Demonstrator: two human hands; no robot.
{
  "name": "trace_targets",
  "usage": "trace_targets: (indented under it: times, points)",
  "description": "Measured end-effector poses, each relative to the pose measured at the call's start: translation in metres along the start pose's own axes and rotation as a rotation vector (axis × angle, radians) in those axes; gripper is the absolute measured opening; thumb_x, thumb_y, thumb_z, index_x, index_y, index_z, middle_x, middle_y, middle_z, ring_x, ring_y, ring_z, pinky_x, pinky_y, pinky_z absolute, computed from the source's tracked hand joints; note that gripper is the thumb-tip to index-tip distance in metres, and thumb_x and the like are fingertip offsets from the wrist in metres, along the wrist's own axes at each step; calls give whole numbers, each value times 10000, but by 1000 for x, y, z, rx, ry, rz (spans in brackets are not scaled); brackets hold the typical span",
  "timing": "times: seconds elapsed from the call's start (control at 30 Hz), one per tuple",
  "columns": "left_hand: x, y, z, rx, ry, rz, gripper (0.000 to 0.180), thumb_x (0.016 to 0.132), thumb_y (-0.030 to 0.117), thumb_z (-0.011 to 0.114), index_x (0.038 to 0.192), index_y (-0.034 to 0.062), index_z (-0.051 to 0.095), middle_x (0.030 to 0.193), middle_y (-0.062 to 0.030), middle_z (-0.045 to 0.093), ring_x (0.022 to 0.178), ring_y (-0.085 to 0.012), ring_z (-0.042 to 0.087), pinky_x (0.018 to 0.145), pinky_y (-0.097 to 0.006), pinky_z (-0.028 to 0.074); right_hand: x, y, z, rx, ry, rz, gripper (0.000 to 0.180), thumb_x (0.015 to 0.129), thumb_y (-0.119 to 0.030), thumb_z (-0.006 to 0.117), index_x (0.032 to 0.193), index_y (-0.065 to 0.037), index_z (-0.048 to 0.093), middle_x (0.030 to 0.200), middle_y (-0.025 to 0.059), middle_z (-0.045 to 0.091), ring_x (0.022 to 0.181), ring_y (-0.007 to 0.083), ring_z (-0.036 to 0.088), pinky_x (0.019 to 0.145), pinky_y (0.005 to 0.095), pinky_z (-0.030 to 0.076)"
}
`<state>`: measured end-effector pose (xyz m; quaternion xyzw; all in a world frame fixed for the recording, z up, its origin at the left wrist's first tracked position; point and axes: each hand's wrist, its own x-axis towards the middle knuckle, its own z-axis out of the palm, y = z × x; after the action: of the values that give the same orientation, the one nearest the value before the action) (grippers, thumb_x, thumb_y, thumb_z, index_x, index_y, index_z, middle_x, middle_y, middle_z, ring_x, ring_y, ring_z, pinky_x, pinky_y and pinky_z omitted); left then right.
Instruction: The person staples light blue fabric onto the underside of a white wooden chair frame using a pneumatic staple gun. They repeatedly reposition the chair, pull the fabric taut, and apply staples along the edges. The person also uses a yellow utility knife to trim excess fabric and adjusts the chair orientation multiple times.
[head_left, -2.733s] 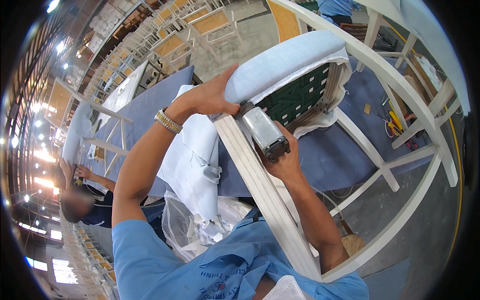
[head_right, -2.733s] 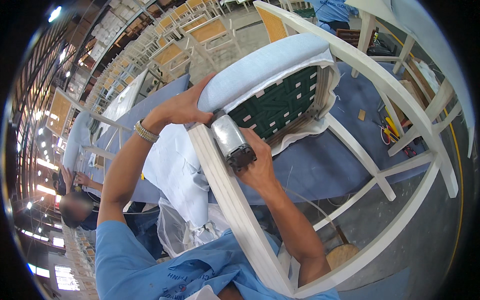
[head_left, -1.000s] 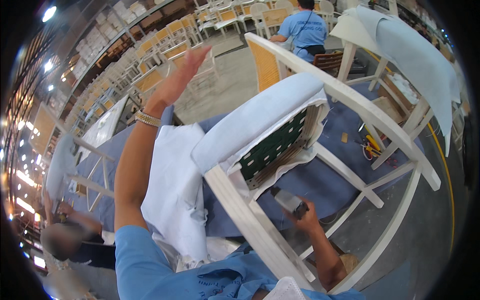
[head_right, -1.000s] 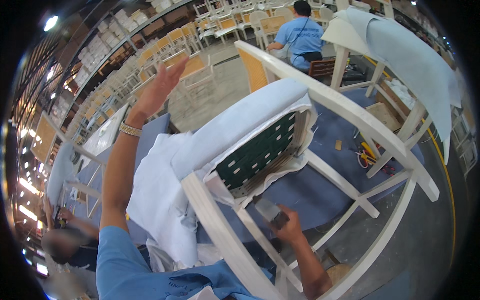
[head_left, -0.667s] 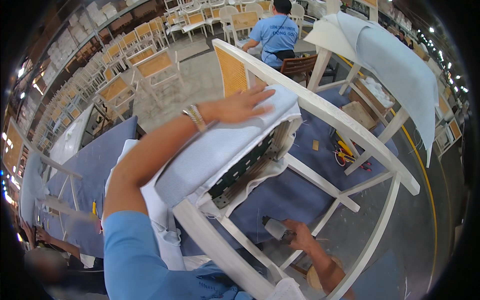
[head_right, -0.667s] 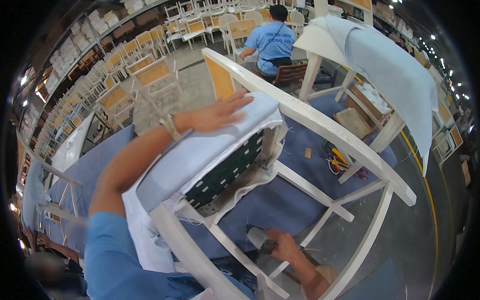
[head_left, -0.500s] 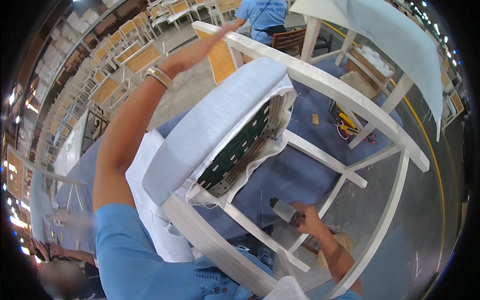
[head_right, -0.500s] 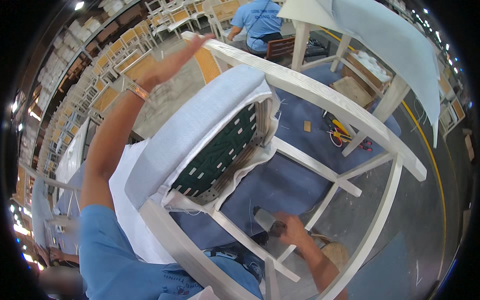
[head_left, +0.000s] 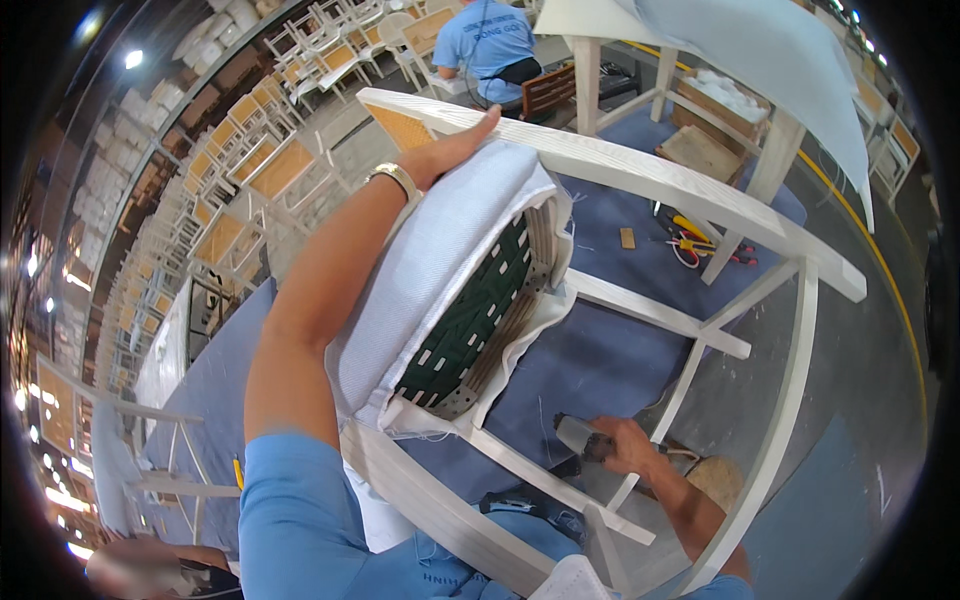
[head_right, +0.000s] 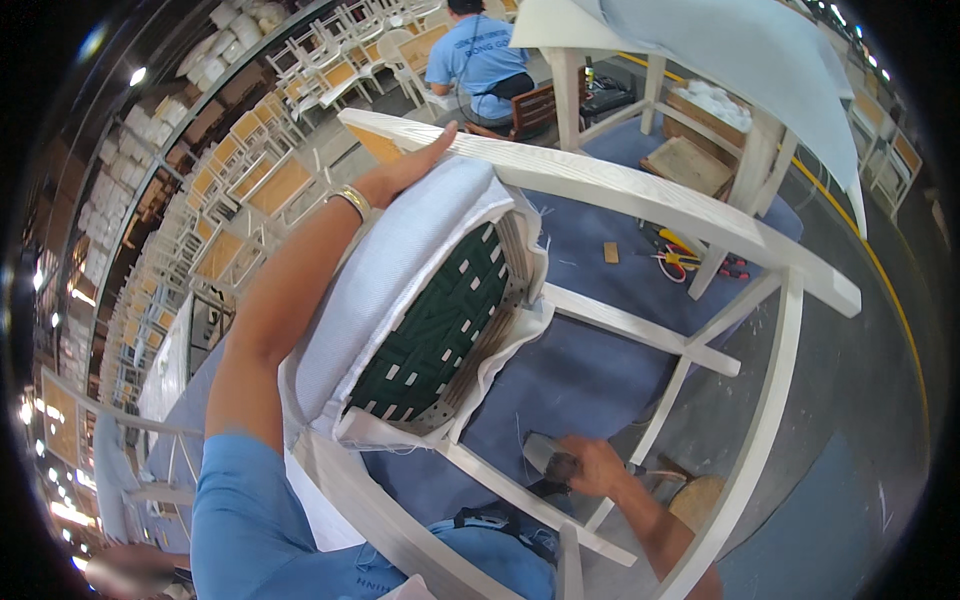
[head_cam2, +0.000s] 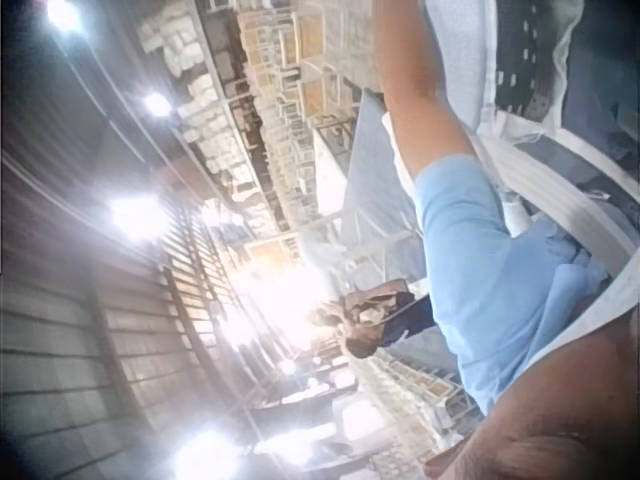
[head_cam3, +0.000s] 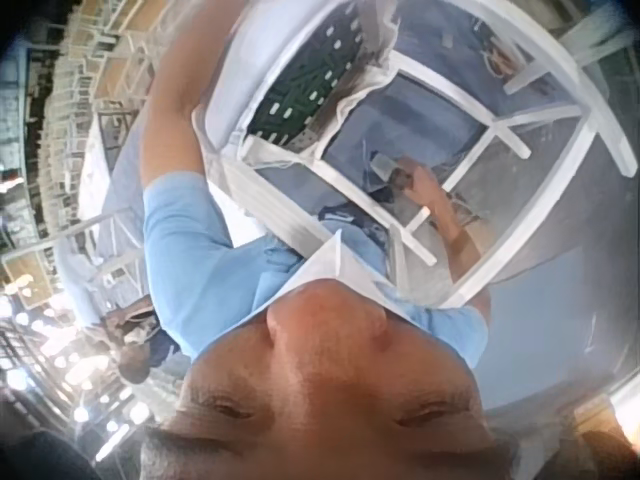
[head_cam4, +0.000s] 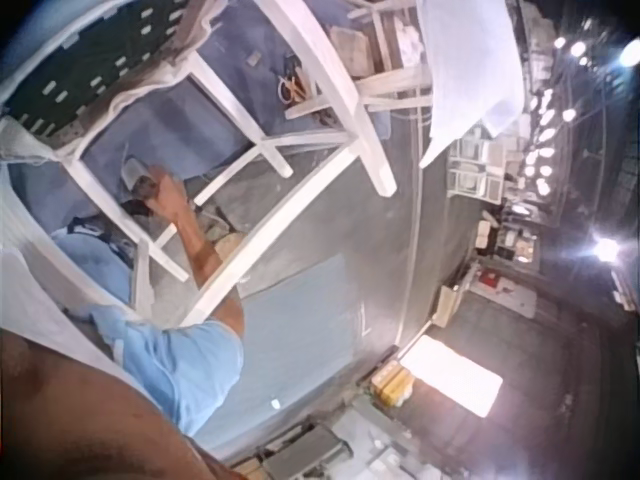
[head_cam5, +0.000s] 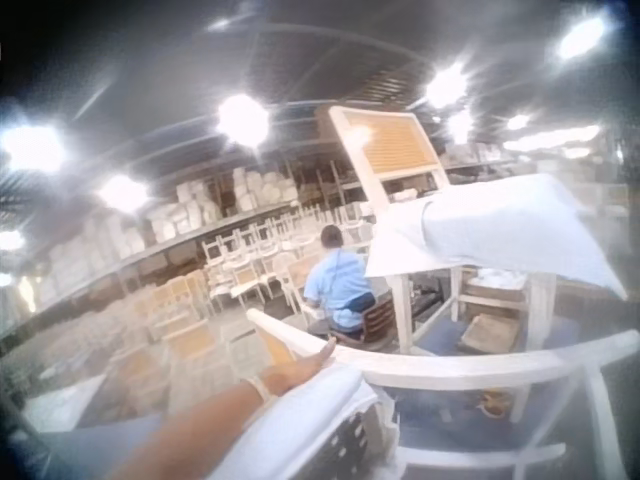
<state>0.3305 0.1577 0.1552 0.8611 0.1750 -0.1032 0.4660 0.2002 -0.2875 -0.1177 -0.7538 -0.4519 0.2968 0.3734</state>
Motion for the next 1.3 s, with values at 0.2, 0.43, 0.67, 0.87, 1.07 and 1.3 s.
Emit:
trace_targets:
  times: [0.2, 0.43, 0.67, 0.87, 1.07, 1.3]
  points:
    - [-19, 38, 24, 648, 151, 30, 1082, 888, 876, 329, 1436, -36, 525, 1421, -293, 552, 1337, -371, 539, 1103, -401, 417, 17, -10, 3, 65, 18, 66, 492, 693, -132, 745, 1165, -11, 683, 1054, 212, 699, 984, 419, 668, 852, 429, 542]
    - [-105, 19, 93, 1151, 460, 431, 1086, 892, 765, 534, 1489, -123, 349, 1489, -433, 361, 1417, -499, 396, 1177, -455, 335, 20, -4, 14, 155, 192, 30, 433, 755, -197, 766, 1154, -42, 699, 1041, 202, 720, 945, 403, 691, 837, 420, 549]
    - [-331, 62, 198, 654, -50, 562, 913, 775, 589, 783, 1468, 65, 501, 1339, -172, 641, 1197, -339, 647, 1083, -492, 465, -3, 2, -22, 35, 61, 123, 406, 736, -160, 719, 1126, -48, 704, 1052, 214, 714, 997, 432, 670, 872, 469, 545]
    - [-370, 23, 272, 630, 441, 637, 585, 773, 571, 777, 1088, 78, 762, 715, 29, 691, 620, -204, 594, 671, -358, 452, -66, 6, -89, -232, -43, -21, 391, 730, -128, 698, 1106, -21, 700, 1063, 215, 707, 1016, 420, 672, 883, 470, 543]
    - [-373, 25, 294, 560, 646, 684, 447, 755, 417, 835, 1016, 60, 769, 629, -5, 647, 586, -203, 614, 692, -348, 480, -199, 83, -85, -426, 160, 190, 473, 697, -174, 735, 1156, -74, 681, 1120, 217, 689, 1027, 433, 654, 895, 497, 539]
    - [-381, 22, 306, 556, 759, 644, 308, 851, 349, 764, 985, 71, 779, 647, -62, 665, 614, -243, 623, 693, -359, 460, -377, 125, -4, -66, 616, 589, 409, 766, -234, 805, 1127, -62, 718, 1001, 193, 731, 1002, 400, 693, 888, 448, 532]
